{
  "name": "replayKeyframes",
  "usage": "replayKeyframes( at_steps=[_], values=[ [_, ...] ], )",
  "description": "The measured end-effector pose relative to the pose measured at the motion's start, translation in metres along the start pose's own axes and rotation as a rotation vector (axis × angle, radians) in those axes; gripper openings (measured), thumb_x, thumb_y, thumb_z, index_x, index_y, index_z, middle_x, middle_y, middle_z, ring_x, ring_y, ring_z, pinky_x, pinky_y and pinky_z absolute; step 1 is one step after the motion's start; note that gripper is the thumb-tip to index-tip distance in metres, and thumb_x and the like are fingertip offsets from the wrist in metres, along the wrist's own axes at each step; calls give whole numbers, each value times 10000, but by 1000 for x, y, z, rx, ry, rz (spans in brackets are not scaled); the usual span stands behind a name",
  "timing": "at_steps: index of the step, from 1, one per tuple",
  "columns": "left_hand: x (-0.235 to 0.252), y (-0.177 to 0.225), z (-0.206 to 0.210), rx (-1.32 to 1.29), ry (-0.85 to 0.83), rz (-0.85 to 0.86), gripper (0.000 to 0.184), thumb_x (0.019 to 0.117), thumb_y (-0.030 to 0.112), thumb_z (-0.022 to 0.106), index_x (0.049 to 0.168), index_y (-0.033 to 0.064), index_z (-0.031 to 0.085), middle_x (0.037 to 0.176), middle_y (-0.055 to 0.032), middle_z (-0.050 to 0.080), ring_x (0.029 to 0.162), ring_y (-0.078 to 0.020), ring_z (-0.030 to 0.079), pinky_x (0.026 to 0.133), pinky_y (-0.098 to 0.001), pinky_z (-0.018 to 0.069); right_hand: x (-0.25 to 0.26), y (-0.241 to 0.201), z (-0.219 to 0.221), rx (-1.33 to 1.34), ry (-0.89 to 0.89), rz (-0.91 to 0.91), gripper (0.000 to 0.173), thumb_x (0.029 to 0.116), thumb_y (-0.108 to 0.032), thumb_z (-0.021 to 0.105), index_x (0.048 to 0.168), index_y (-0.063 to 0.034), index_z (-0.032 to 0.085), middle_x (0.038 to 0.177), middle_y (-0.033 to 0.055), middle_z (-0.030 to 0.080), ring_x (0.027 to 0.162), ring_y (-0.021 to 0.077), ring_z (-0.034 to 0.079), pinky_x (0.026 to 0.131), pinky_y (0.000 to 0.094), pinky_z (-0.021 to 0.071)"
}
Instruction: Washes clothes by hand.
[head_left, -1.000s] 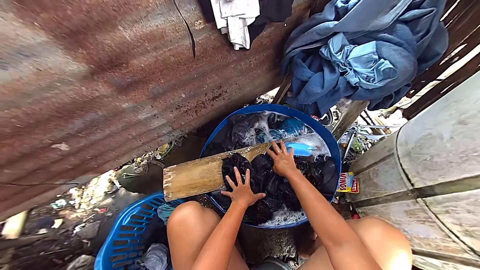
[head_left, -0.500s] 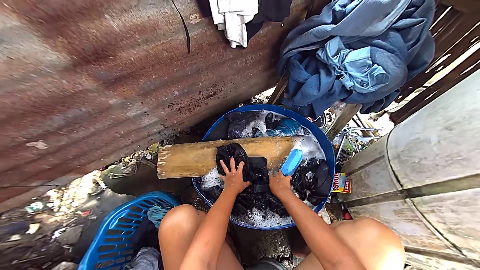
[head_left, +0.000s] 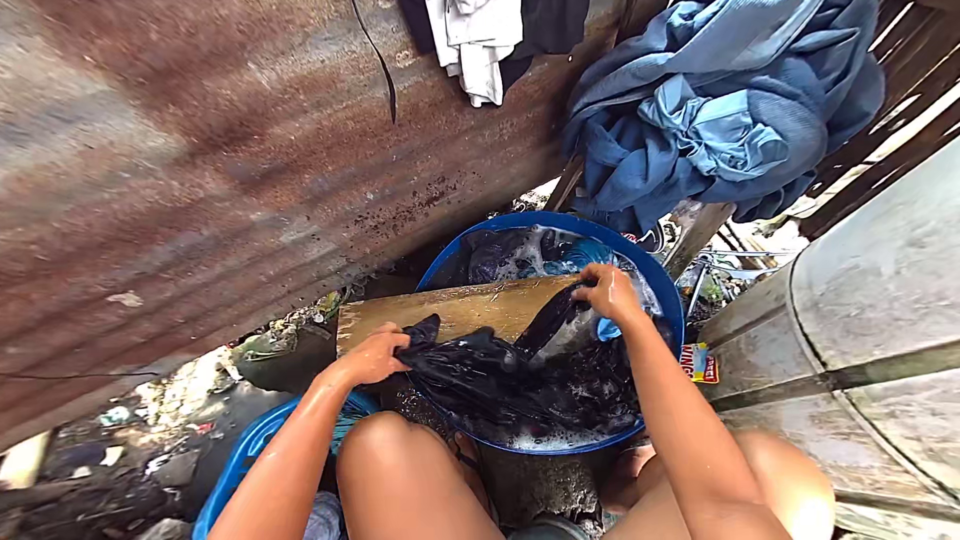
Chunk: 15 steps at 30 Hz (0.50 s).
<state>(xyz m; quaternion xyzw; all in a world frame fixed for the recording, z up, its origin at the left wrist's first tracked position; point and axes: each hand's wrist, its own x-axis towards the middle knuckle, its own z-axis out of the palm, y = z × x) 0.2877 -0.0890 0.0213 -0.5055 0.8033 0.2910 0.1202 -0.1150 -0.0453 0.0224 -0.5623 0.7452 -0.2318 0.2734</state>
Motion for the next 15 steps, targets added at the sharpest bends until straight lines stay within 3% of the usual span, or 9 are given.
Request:
replayKeyframes(
  at_steps=[2, 4, 6, 8, 9, 12, 15],
  values=[
    [3, -29, 7, 108, 31, -192, 307, 898, 119, 777, 1166, -12, 703, 1446, -266, 515, 1377, -496, 421, 1078, -705, 345, 7, 22, 8, -45, 177, 56, 270, 990, -68, 635, 1233, 41, 676, 1280, 312, 639, 1264, 480, 577, 1092, 642, 413],
    [4, -41, 7, 137, -21, -358, 414, 922, 128, 737, 1322, 62, 649, 1592, -243, 370, 1456, -519, 308, 1071, -766, 297, 13, 53, 14, -95, 316, 179, 385, 981, -114, 612, 1337, 31, 620, 1432, 355, 510, 1355, 539, 467, 1084, 679, 394],
    [8, -33, 1, 122, -31, -356, 388, 982, 191, 677, 1333, 35, 631, 1566, -258, 400, 1433, -492, 374, 1084, -722, 333, 12, 71, 21, -81, 337, 399, 613, 967, -256, 671, 1494, -6, 481, 1608, 374, 259, 1468, 591, 272, 1068, 761, 340],
    [21, -11, -3, 99, 26, -266, 337, 1015, 240, 638, 1254, 5, 671, 1443, -259, 528, 1353, -451, 486, 1082, -663, 382, 11, 85, 36, -14, 312, 550, 796, 964, -360, 696, 1589, -27, 334, 1659, 379, 75, 1506, 609, 148, 1110, 777, 272],
    [29, 5, -4, 87, 71, -221, 323, 1020, 248, 632, 1228, 6, 681, 1381, -262, 569, 1313, -450, 521, 1064, -657, 402, 12, 89, 45, 14, 296, 580, 821, 977, -389, 681, 1602, -20, 298, 1646, 396, 93, 1496, 611, 179, 1127, 753, 282],
    [62, 65, 5, 98, 172, -70, 320, 1008, 267, 638, 1203, 25, 712, 1305, -240, 636, 1266, -443, 562, 1039, -674, 414, 10, 82, 58, 78, 257, 613, 785, 1001, -340, 652, 1600, -5, 272, 1560, 386, 340, 1413, 537, 419, 1125, 654, 384],
    [99, 127, 40, 86, 71, -39, 451, 1016, 411, 600, 1223, 21, 690, 1265, -248, 655, 1213, -446, 607, 985, -683, 457, 9, 71, 59, 73, 204, 562, 787, 960, -224, 709, 1588, -11, 287, 1407, 353, 542, 1293, 507, 560, 1059, 661, 445]
  ],
)
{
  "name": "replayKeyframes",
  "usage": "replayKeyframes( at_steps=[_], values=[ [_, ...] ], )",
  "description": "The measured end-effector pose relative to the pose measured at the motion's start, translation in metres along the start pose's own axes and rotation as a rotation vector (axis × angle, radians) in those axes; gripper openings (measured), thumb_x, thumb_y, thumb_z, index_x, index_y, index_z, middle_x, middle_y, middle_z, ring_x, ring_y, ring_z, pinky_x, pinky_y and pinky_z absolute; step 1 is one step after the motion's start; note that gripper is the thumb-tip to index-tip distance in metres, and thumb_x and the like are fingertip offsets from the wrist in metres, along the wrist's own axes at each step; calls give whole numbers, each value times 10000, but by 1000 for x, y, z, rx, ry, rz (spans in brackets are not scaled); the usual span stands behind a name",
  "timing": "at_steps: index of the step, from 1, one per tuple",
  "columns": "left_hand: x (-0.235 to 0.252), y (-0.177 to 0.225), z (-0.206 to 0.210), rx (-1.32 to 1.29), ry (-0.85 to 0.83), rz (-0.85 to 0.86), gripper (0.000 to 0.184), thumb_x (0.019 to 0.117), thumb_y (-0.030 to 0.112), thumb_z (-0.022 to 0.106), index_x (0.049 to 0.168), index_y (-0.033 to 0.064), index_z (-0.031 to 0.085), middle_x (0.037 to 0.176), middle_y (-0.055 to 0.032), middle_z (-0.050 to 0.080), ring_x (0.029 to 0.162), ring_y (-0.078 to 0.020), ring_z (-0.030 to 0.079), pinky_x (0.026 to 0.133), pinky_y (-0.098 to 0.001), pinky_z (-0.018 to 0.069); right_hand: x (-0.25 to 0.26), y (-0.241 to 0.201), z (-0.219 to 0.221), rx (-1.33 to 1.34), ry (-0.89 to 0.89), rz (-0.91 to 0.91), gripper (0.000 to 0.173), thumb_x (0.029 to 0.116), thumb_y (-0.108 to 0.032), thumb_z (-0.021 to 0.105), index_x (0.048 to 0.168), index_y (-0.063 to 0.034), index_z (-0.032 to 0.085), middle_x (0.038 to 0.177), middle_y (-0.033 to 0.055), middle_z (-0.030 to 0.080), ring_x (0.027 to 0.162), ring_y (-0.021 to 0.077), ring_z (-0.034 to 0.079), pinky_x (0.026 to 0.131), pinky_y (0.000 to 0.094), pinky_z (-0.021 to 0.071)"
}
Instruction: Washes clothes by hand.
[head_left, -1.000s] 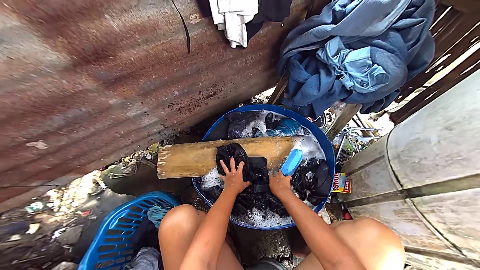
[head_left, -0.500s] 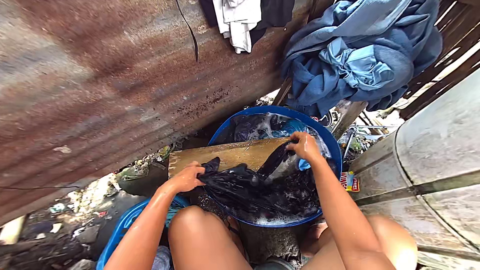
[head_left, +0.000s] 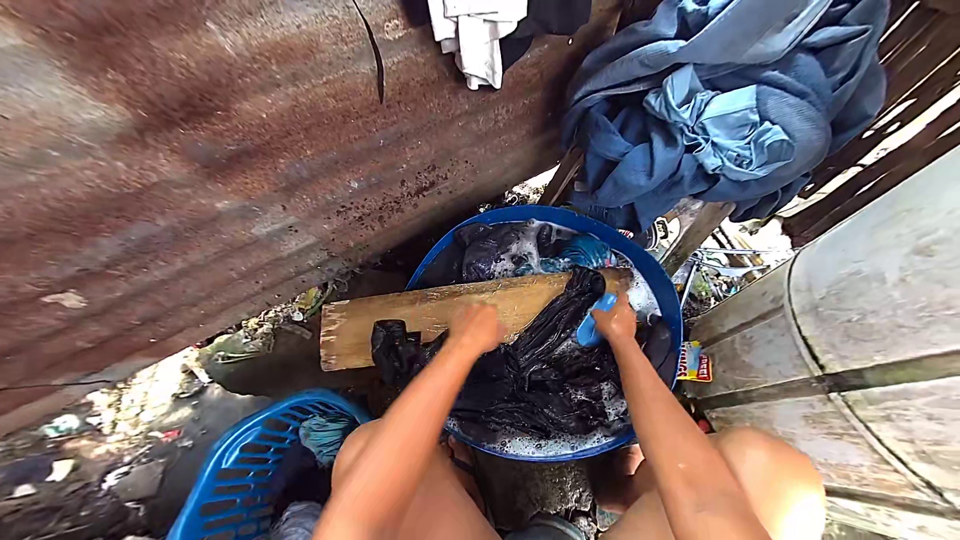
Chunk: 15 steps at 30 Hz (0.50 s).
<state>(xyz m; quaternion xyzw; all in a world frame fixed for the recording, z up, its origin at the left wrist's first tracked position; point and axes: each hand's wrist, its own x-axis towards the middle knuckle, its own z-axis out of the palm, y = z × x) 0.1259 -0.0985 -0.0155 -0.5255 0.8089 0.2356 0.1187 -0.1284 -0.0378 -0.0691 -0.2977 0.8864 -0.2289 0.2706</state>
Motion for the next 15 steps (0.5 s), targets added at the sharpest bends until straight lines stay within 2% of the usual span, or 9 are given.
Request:
replayKeyframes(
  at_steps=[2, 4, 6, 8, 10, 12, 13, 14, 15],
  values=[
    [12, 32, 33, 30, -98, -44, 624, 995, 501, 610, 1345, -15, 607, 1371, -287, 586, 1318, -459, 532, 1060, -672, 403, 1, 4, 7, 40, 4, -39, 816, 945, -202, 730, 1592, -21, 267, 1346, 351, 586, 1242, 512, 593, 1031, 671, 463],
    [18, 46, 66, 74, -100, -18, 652, 988, 384, 651, 1434, -68, 505, 1494, -320, 458, 1425, -479, 397, 1138, -661, 308, 2, 5, 10, 13, -28, -40, 899, 935, -267, 757, 1607, -13, 216, 1409, 353, 538, 1277, 509, 571, 1056, 655, 455],
    [16, 49, 73, 71, -115, 57, 445, 1009, 211, 595, 1368, -51, 580, 1477, -288, 490, 1414, -453, 423, 1136, -633, 331, 3, 5, 10, -48, -102, -29, 1098, 862, -333, 849, 1635, -45, 125, 1475, 361, 467, 1330, 510, 524, 1092, 644, 431],
    [11, 38, 54, -88, -169, 99, 322, 1025, 143, 534, 1253, -61, 636, 1340, -282, 595, 1304, -434, 540, 1070, -624, 414, 5, 6, 6, -13, -127, -20, 1139, 827, -240, 878, 1642, -58, 103, 1461, 367, 475, 1326, 519, 523, 1088, 650, 432],
    [5, 13, 27, -354, -114, 116, 231, 1018, 105, 574, 1041, -116, 639, 1100, -289, 638, 1097, -407, 604, 964, -585, 451, 15, 15, 1, 284, -38, 4, 1023, 821, -79, 826, 1617, -9, 189, 1418, 389, 508, 1293, 539, 540, 1051, 680, 451],
    [-1, -15, 9, -683, 45, 62, 188, 982, 53, 626, 852, -61, 553, 890, -173, 557, 866, -263, 536, 813, -457, 454, 24, 19, -7, 613, 27, 84, 820, 877, 5, 715, 1580, -1, 293, 1420, 334, 515, 1269, 457, 552, 1016, 621, 479],
    [-3, -28, -1, -842, 125, 7, 148, 973, 32, 624, 874, -43, 543, 879, -139, 540, 831, -224, 519, 775, -424, 459, 25, 16, -12, 729, 35, 123, 628, 935, -3, 642, 1514, 5, 398, 1347, 288, 561, 1170, 387, 587, 943, 563, 505],
    [-5, -40, -11, -959, 178, -73, 91, 978, 43, 601, 985, -39, 562, 929, -132, 558, 837, -210, 536, 761, -413, 484, 27, 12, -16, 822, 30, 149, 424, 997, -43, 558, 1411, 17, 492, 1205, 225, 595, 1004, 301, 596, 830, 483, 512],
    [-6, -54, -20, -1030, 183, -173, 199, 1002, 82, 552, 1165, -31, 556, 1042, -156, 575, 889, -225, 549, 783, -424, 490, 26, 9, -20, 895, -1, 176, 325, 1047, -109, 489, 1343, 18, 536, 1120, 185, 614, 911, 248, 610, 767, 428, 528]
  ],
)
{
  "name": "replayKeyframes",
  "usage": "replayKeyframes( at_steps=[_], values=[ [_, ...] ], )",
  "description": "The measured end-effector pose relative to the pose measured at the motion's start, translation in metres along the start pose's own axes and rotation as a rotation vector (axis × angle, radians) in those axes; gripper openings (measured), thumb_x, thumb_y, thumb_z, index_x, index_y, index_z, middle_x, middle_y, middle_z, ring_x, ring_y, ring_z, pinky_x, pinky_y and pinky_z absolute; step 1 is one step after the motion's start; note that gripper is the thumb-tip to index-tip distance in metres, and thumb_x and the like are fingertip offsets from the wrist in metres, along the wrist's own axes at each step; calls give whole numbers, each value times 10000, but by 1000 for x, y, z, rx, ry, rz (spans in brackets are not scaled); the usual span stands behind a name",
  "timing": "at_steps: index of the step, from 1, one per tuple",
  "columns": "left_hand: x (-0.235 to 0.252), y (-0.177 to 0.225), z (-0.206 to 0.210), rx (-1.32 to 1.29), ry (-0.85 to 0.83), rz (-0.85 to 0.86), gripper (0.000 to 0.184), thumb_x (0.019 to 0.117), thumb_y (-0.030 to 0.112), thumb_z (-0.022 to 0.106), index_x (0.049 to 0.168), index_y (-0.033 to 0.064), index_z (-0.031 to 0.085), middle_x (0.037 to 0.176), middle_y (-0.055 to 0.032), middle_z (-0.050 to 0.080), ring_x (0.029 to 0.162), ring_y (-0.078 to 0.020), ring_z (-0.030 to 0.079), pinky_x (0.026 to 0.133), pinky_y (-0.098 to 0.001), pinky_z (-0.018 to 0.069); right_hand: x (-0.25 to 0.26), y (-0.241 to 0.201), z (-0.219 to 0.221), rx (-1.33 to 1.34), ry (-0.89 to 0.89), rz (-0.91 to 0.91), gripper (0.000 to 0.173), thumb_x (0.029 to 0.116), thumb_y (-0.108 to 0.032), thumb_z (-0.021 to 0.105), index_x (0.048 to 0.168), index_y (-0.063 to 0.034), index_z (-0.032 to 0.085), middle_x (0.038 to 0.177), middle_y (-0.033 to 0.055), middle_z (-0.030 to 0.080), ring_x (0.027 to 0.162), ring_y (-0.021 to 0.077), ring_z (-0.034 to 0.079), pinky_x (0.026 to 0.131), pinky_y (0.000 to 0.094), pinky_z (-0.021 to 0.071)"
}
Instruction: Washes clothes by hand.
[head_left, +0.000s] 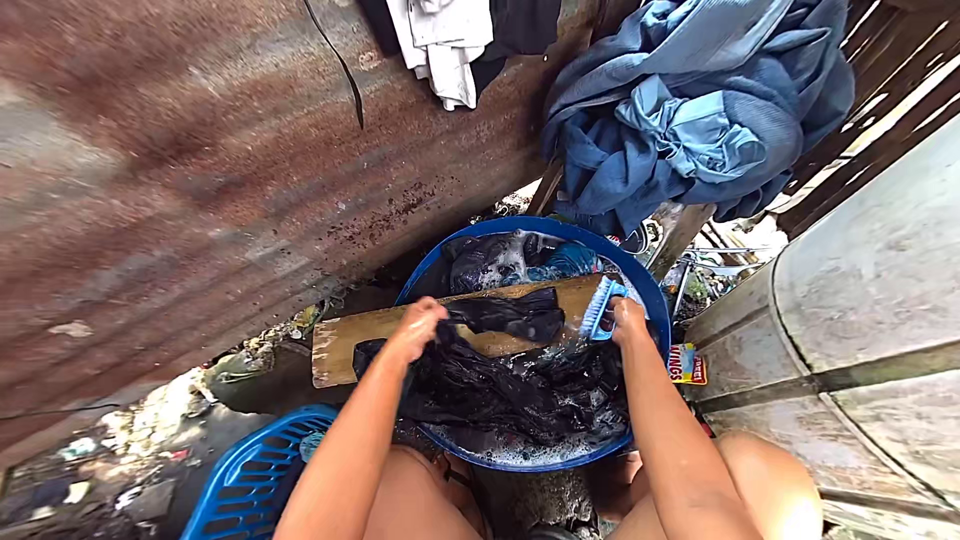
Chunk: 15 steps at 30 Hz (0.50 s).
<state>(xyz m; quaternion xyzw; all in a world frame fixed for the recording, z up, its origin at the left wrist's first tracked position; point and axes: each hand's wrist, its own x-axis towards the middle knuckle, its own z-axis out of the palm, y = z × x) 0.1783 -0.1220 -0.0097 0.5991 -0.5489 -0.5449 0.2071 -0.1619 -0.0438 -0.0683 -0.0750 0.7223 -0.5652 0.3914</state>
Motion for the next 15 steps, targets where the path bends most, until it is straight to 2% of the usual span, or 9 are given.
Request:
replayKeyframes(
  at_steps=[1, 2, 3, 4, 6, 8, 10, 12, 15],
  values=[
    [3, -2, -14, -26, 41, -105, 313, 1018, 150, 514, 1295, 6, 535, 1138, -169, 586, 942, -238, 562, 809, -427, 492, -2, -3, 2, 42, -32, 36, 307, 1074, -170, 447, 1296, 15, 552, 1059, 161, 628, 845, 217, 620, 719, 392, 530],
    [5, -6, -23, -15, 78, -202, 366, 1040, 266, 490, 1332, 51, 538, 1175, -155, 598, 966, -235, 578, 815, -414, 493, -7, -5, 7, 43, -77, 54, 318, 1088, -208, 427, 1270, 15, 562, 1019, 149, 637, 801, 201, 624, 693, 375, 532],
    [6, -10, -30, 18, 82, -276, 466, 1064, 392, 470, 1392, 64, 521, 1286, -180, 587, 1078, -276, 579, 896, -453, 482, -14, -5, 15, 10, -148, 61, 328, 1093, -219, 417, 1272, 15, 561, 1017, 150, 640, 792, 197, 622, 693, 374, 531],
    [5, -15, -34, 66, 66, -325, 585, 1071, 474, 464, 1472, 47, 465, 1427, -229, 515, 1239, -343, 530, 1010, -517, 439, -22, -2, 25, -47, -234, 60, 329, 1085, -202, 420, 1291, 18, 553, 1039, 164, 643, 812, 211, 622, 713, 392, 531],
    [-1, -21, -30, 210, 34, -358, 669, 1063, 487, 499, 1485, -29, 441, 1506, -284, 445, 1383, -403, 446, 1120, -574, 366, -38, 14, 47, -220, -410, 24, 320, 1058, -138, 464, 1319, 21, 560, 1089, 198, 648, 881, 251, 631, 781, 435, 533],
    [-9, -18, -22, 267, 1, -311, 629, 1066, 400, 540, 1476, -65, 437, 1524, -298, 420, 1429, -410, 393, 1155, -585, 315, -51, 35, 69, -423, -542, -74, 301, 1024, -90, 548, 1285, 45, 619, 1151, 240, 668, 1002, 299, 663, 891, 475, 541],
    [-16, -8, -17, 183, 6, -167, 547, 1075, 318, 541, 1481, -37, 449, 1520, -276, 444, 1422, -394, 411, 1154, -574, 322, -68, 45, 86, -634, -651, -140, 292, 1016, -92, 578, 1262, 48, 651, 1225, 274, 652, 1134, 348, 642, 1004, 520, 500],
    [-21, 3, -14, 38, 4, -7, 445, 1083, 287, 522, 1435, 15, 520, 1434, -225, 541, 1312, -340, 513, 1083, -540, 404, -78, 47, 92, -671, -672, -100, 296, 1039, -108, 547, 1273, 44, 646, 1240, 266, 652, 1148, 337, 638, 1016, 510, 488],
    [-33, 25, -14, -13, -33, 135, 340, 1086, 305, 509, 1277, 45, 616, 1219, -136, 643, 1088, -217, 588, 945, -455, 474, -66, 37, 80, -388, -474, -74, 265, 1041, -104, 531, 1208, 65, 648, 1093, 243, 679, 964, 297, 667, 877, 477, 545]
  ],
)
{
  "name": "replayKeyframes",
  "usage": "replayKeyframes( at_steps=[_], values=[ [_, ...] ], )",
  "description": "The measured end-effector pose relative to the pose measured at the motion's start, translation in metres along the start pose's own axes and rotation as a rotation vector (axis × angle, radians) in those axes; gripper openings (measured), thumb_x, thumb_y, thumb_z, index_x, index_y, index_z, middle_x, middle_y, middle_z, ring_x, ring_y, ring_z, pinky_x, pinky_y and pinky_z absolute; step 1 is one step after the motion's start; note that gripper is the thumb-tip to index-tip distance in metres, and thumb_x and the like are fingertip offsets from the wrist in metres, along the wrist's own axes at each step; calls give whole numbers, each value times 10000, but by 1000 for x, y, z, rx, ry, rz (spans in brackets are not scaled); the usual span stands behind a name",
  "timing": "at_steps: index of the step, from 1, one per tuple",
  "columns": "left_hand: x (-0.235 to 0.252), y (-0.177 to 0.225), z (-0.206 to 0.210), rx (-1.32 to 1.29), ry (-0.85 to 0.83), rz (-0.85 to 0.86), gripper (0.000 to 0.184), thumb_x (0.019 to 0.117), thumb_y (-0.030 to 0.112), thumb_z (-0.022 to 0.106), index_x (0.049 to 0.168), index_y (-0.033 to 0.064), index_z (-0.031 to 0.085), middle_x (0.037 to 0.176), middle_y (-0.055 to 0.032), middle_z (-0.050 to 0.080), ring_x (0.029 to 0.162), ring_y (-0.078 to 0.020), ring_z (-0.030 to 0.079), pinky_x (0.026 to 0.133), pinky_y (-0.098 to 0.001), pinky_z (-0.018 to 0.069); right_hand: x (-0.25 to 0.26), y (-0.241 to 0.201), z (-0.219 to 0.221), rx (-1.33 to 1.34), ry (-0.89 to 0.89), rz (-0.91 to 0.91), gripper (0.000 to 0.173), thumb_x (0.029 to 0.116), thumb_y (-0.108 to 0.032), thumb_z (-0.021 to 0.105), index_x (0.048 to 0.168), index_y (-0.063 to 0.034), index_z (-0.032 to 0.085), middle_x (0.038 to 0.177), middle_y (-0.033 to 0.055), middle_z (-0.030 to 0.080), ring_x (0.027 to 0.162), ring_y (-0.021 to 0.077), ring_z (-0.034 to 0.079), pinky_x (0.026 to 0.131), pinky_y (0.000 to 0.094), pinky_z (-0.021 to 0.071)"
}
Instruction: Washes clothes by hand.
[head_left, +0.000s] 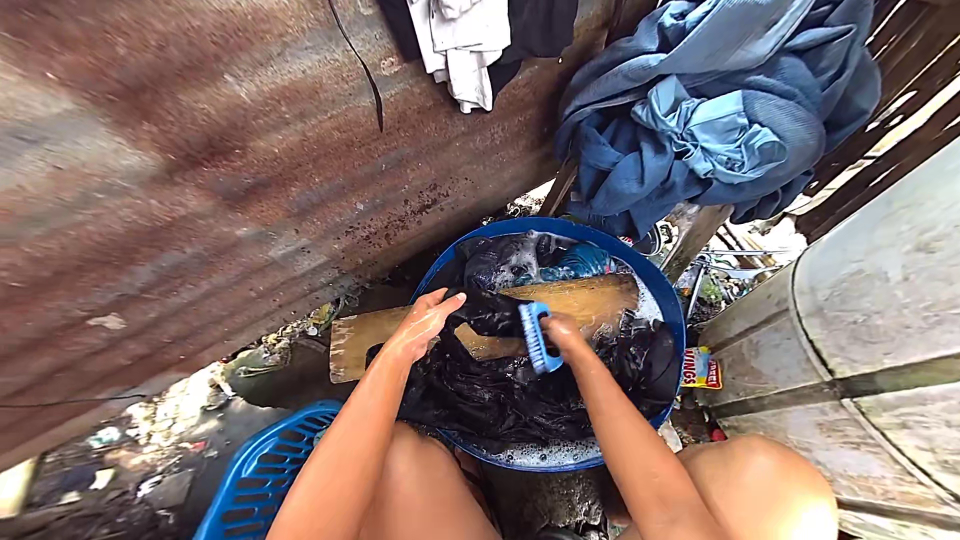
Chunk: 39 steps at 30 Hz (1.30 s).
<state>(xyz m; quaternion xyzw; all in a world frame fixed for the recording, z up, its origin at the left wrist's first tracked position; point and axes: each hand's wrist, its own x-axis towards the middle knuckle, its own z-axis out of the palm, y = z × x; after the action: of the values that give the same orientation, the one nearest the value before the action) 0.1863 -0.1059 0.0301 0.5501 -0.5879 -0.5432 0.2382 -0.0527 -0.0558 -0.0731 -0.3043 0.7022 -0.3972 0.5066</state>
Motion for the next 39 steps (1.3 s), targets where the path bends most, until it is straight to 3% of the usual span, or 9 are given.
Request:
replayKeyframes(
  at_steps=[4, 8, 11, 14, 21, 26, 29, 35, 39],
  values=[
    [-3, 36, -11, 97, -68, 124, 185, 1027, 131, 606, 1153, 0, 641, 1053, -114, 659, 958, -162, 605, 889, -396, 495, -11, -41, -68, 17, 321, -302, 235, 1017, -73, 546, 1145, 88, 660, 1004, 203, 688, 898, 243, 663, 841, 468, 547],
    [24, 39, -13, 545, -69, 244, 568, 876, 89, 792, 1388, 40, 551, 1287, -225, 637, 1215, -370, 606, 1029, -599, 465, 1, -61, -103, -280, 453, -342, 211, 944, -60, 608, 1080, 69, 705, 1146, 267, 680, 1117, 384, 644, 971, 599, 488],
    [48, -31, -8, 815, -61, 78, 833, 827, 370, 859, 1476, 20, 471, 1478, -296, 473, 1376, -521, 418, 1065, -739, 345, 18, -42, -91, -580, 383, -133, 379, 1047, -172, 535, 1314, 83, 619, 1364, 390, 548, 1311, 533, 525, 1071, 693, 414],
    [54, -80, -2, 741, -153, -119, 944, 901, 505, 750, 1530, -64, 337, 1518, -321, 422, 1428, -463, 406, 1174, -611, 321, 27, 0, -57, -637, 303, -69, 696, 1024, -332, 627, 1563, 9, 347, 1524, 385, 389, 1363, 566, 455, 1076, 701, 410],
    [62, -84, 3, 473, -121, -160, 374, 1017, 184, 638, 1289, -66, 577, 1246, -284, 625, 1204, -386, 595, 1056, -554, 435, 21, -1, -31, -870, 263, 11, 1050, 872, -146, 778, 1659, -99, 85, 1500, 369, 406, 1313, 548, 505, 1004, 653, 483],
    [36, -99, -53, 607, -96, 8, 250, 991, 145, 605, 1005, -103, 635, 1067, -269, 630, 1041, -384, 601, 939, -573, 451, 32, -11, -58, -492, 376, 50, 914, 922, -259, 772, 1600, 11, 221, 1412, 379, 519, 1282, 542, 551, 1054, 688, 437],
    [20, -132, -62, 523, -11, 96, 184, 933, 110, 596, 954, -71, 574, 856, -172, 561, 827, -283, 548, 783, -491, 441, 16, -40, 6, -442, 362, -161, 919, 926, -278, 764, 1611, -4, 216, 1313, 371, 594, 1167, 539, 625, 973, 699, 495],
    [11, -166, -55, 584, 139, 152, 392, 953, 182, 666, 1213, -112, 656, 1227, -327, 639, 1259, -495, 536, 1152, -649, 267, -36, -36, 185, -757, -258, -578, 764, 980, -336, 675, 1630, -145, 323, 1442, 302, 534, 1320, 471, 537, 1044, 587, 481],
    [6, -178, -49, 529, 235, 240, 281, 924, 179, 647, 1035, -66, 727, 1079, -272, 692, 1143, -490, 574, 1090, -658, 300, 23, -17, 84, -877, 12, -374, 686, 977, -366, 676, 1586, -182, 420, 1432, 294, 554, 1276, 502, 568, 968, 671, 502]
  ],
)
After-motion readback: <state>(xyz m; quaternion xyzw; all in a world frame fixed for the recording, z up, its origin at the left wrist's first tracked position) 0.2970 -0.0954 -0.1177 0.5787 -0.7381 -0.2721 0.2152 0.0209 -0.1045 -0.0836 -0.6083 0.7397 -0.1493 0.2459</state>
